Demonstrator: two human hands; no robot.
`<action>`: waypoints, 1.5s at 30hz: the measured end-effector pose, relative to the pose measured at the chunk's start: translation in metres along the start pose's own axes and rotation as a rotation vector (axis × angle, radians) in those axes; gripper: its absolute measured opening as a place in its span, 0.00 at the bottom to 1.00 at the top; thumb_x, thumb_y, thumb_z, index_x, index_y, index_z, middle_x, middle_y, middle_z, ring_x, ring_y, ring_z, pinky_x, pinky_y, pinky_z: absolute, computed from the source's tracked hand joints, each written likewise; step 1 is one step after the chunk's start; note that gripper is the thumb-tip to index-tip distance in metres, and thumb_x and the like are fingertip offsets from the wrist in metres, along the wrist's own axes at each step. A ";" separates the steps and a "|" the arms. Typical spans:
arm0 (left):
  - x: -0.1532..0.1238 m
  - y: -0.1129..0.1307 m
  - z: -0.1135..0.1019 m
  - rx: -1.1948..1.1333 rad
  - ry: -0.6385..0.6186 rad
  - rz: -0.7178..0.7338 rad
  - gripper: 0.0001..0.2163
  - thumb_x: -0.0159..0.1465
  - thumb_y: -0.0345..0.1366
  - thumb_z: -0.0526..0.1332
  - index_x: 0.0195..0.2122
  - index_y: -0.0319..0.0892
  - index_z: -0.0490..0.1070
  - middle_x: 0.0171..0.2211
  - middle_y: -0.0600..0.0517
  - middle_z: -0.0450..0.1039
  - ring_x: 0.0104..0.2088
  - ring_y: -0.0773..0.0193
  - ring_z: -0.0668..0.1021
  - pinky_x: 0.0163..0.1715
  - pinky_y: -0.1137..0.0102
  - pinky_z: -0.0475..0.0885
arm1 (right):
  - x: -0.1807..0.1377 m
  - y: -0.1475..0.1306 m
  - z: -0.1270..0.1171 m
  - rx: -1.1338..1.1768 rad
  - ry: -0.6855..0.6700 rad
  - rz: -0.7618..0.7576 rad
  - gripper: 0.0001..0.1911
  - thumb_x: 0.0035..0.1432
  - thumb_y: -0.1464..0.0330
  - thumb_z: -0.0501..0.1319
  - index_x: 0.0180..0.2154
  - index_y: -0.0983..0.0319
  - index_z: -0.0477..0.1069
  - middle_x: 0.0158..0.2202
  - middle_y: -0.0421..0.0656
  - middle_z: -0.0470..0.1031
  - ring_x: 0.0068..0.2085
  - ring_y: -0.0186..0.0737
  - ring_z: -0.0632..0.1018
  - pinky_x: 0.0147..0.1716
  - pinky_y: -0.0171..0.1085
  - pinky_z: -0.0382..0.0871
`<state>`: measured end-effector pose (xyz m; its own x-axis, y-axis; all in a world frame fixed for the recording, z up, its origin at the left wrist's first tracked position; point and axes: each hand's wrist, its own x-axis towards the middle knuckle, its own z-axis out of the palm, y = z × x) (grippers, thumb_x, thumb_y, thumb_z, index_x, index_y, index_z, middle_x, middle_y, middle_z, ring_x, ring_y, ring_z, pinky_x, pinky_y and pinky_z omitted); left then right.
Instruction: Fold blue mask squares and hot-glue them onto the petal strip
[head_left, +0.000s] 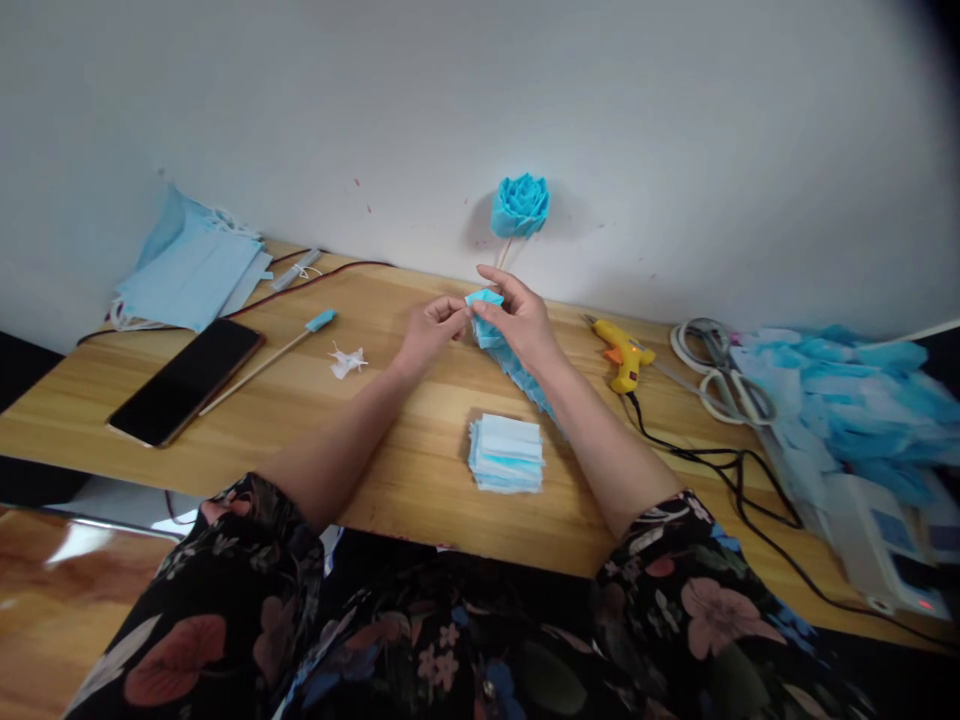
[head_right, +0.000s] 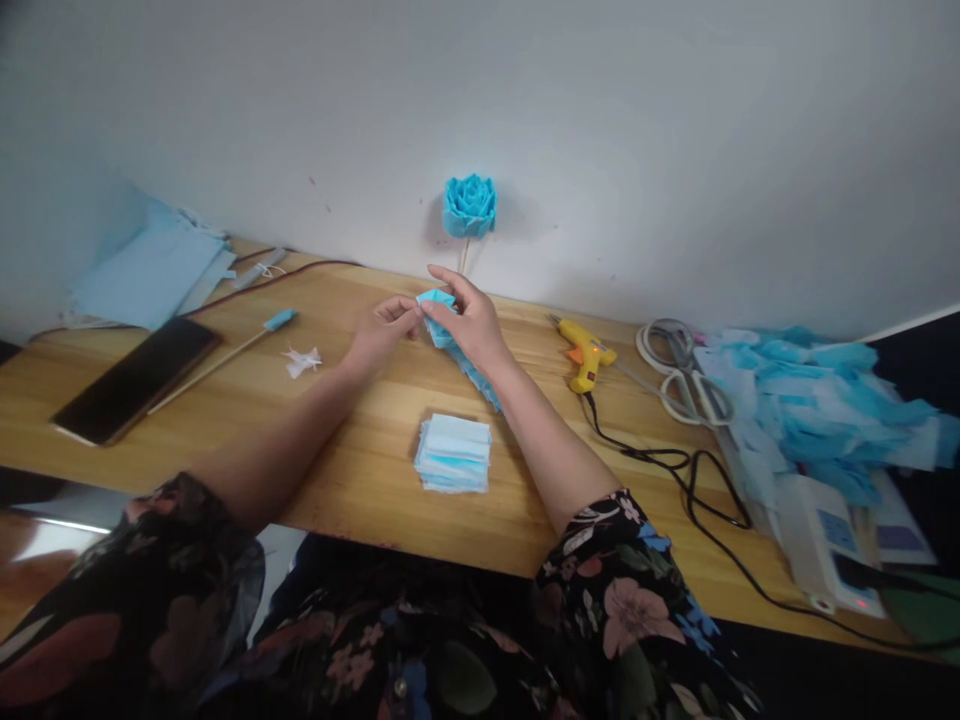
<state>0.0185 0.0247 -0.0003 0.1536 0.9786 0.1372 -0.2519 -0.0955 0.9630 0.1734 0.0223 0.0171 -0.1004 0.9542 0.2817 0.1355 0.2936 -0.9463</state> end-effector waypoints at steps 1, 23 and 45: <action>0.000 0.000 0.001 0.005 -0.002 0.002 0.11 0.59 0.36 0.71 0.25 0.39 0.71 0.18 0.59 0.66 0.20 0.74 0.66 0.24 0.75 0.60 | 0.000 0.000 0.001 -0.022 0.008 -0.004 0.30 0.52 0.52 0.68 0.55 0.55 0.72 0.34 0.38 0.71 0.32 0.36 0.70 0.33 0.38 0.68; 0.001 -0.003 -0.001 0.016 -0.003 0.026 0.12 0.56 0.40 0.73 0.25 0.40 0.73 0.18 0.58 0.67 0.20 0.74 0.67 0.24 0.75 0.62 | 0.002 0.000 -0.006 -0.011 0.167 0.039 0.32 0.56 0.42 0.61 0.53 0.55 0.73 0.37 0.43 0.77 0.36 0.40 0.74 0.36 0.40 0.70; 0.002 0.001 -0.003 -0.021 0.057 0.013 0.13 0.58 0.40 0.72 0.25 0.40 0.71 0.17 0.58 0.66 0.20 0.74 0.66 0.24 0.75 0.62 | 0.003 0.007 -0.008 0.017 0.109 0.055 0.36 0.57 0.43 0.62 0.62 0.52 0.67 0.32 0.40 0.72 0.35 0.42 0.75 0.35 0.42 0.72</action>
<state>0.0160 0.0274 -0.0001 0.0956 0.9862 0.1355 -0.2732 -0.1049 0.9562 0.1818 0.0281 0.0124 0.0144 0.9696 0.2442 0.1210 0.2407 -0.9630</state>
